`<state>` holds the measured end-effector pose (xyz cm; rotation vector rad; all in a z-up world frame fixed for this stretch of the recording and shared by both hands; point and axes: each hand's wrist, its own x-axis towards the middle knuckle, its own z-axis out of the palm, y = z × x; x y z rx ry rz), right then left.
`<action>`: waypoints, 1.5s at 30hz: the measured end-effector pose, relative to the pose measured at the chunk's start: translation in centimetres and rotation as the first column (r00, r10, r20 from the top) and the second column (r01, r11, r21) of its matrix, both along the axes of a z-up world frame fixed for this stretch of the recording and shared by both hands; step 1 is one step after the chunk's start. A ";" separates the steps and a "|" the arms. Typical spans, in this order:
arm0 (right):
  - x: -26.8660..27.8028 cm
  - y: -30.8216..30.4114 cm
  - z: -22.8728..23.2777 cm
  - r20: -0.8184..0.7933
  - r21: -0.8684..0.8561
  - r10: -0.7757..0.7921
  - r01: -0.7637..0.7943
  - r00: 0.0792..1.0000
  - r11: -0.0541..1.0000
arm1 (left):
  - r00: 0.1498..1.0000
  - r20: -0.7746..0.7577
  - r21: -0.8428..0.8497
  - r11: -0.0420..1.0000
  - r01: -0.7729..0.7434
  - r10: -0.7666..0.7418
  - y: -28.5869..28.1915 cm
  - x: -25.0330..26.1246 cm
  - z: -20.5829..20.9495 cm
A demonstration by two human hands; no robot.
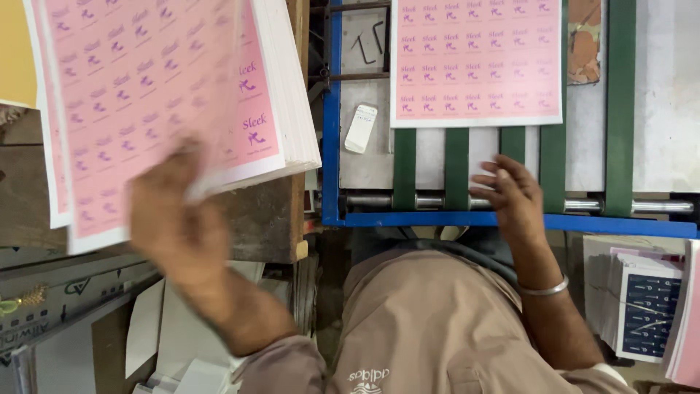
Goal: The person repeatedly picks up pink printed sheets from a stack on the left and places them onto a blue roller conveyor on the right. The sheets are handled one at a time and accumulate on the conveyor throughout the clip.
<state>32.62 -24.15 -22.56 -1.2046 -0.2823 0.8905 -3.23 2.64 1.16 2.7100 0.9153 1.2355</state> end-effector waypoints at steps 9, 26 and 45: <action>-7.0 6.4 11.1 -0.303 0.396 0.407 -0.275 0.862 0.876 | 0.842 -0.501 -0.123 0.980 0.159 -0.199 -12.5 12.3 -0.2; 7.0 -0.1 -2.1 0.027 0.051 -0.492 0.490 0.870 0.870 | 0.903 -0.388 0.066 0.983 -0.172 0.184 -2.5 3.3 -1.7; -2.1 -8.4 -6.5 0.282 -0.057 -0.438 0.471 0.853 0.880 | 0.927 -0.311 0.083 0.978 -0.192 0.208 -2.6 2.6 -2.0</action>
